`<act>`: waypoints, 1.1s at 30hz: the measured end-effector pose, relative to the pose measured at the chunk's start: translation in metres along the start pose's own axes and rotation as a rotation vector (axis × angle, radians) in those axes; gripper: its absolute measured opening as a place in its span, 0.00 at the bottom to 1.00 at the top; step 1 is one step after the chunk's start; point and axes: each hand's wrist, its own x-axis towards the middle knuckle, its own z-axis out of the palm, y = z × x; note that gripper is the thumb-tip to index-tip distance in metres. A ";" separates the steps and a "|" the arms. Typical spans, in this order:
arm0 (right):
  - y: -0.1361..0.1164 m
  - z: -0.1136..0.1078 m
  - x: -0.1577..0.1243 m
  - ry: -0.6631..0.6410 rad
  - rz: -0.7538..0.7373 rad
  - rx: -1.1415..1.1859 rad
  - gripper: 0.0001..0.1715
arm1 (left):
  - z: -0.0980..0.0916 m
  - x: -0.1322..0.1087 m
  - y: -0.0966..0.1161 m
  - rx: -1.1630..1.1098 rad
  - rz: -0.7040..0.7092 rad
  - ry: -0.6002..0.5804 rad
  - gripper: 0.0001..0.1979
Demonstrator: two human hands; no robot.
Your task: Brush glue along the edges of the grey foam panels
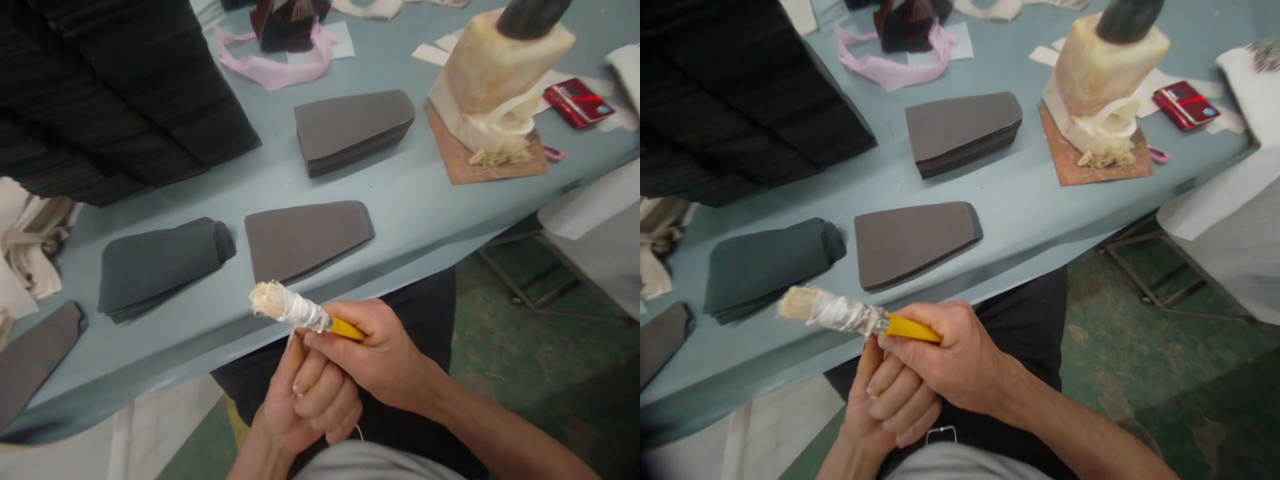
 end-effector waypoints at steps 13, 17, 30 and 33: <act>0.016 -0.016 -0.003 0.013 0.324 0.280 0.13 | -0.031 -0.005 0.027 1.034 0.111 0.681 0.35; 0.019 -0.023 -0.004 -0.002 0.434 0.196 0.17 | -0.027 -0.004 0.036 1.181 0.116 0.731 0.35; 0.022 -0.026 -0.011 -0.129 0.336 -0.027 0.23 | -0.023 0.002 0.043 1.384 0.112 0.636 0.32; 0.025 -0.021 -0.020 -0.102 0.271 0.047 0.26 | -0.027 0.005 0.032 1.196 0.083 0.595 0.35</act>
